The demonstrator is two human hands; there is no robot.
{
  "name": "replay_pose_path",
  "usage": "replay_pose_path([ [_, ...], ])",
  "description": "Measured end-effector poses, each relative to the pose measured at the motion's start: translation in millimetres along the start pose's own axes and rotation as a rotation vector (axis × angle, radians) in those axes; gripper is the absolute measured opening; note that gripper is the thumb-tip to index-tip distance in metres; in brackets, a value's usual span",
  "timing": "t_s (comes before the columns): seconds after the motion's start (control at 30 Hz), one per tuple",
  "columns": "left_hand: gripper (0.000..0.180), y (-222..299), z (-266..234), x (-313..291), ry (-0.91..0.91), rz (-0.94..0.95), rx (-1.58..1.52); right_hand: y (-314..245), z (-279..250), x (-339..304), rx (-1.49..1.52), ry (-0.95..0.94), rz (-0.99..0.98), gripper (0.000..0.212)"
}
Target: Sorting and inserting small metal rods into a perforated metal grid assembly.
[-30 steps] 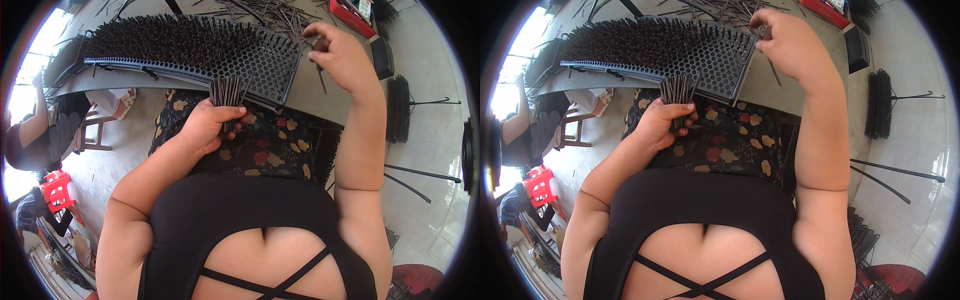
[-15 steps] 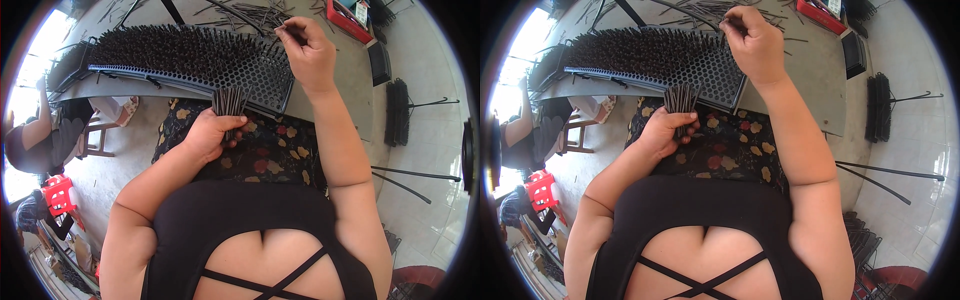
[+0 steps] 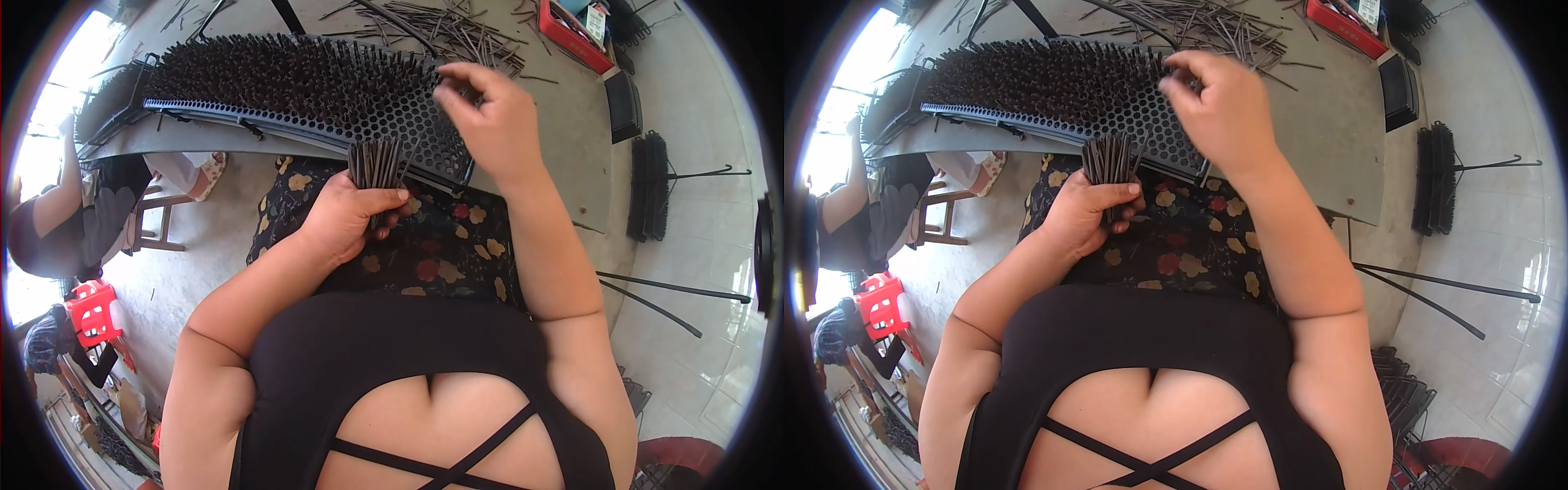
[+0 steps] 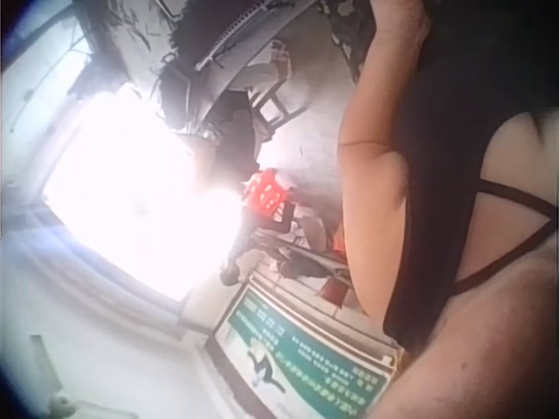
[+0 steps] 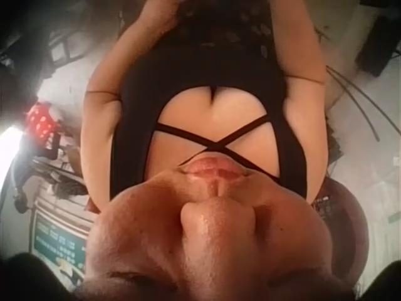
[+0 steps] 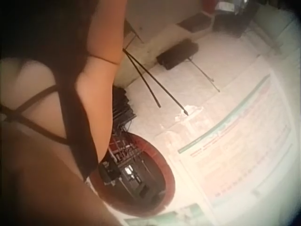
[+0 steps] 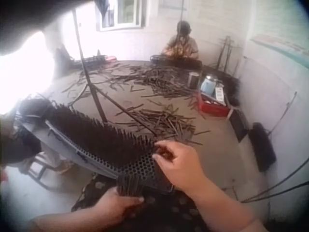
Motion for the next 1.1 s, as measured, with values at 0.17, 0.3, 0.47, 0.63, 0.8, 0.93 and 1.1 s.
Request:
replay_pose_path([
  [0.17,0.011,6,11,-3,-0.095,0.071,0.040,10,18,-31,0.600,-0.413,0.587,0.016],
  [0.3,0.012,7,10,-5,-0.073,0.053,-0.004,5,9,-31,0.568,-0.417,0.619,0.015],
  [0.47,0.012,11,13,-7,-0.087,0.105,0.040,13,11,-37,0.553,-0.412,0.624,0.018],
  [0.63,0.016,-7,0,2,0.009,-0.136,-0.037,28,-39,15,0.330,0.187,0.127,0.016],
  [0.8,0.018,-7,1,-3,-0.041,-0.141,-0.096,-4,-35,11,0.008,0.288,-0.348,0.019],
  [0.93,0.028,1,20,-14,-0.159,-0.181,-0.297,-7,-31,10,-0.090,0.277,-0.392,0.016],
  [1.1,0.023,-3,10,-8,-0.085,-0.134,-0.189,-9,-16,7,-0.299,0.175,-0.547,0.010],
])
Point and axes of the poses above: each hand's wrist, its own x-axis towards the middle knuckle, its own z-axis out of the palm, y = z × x, the point moved 8 cm from there along x, towards the middle knuckle, and after that the axes turned 7 degrees about y, right-handed, at the moved point
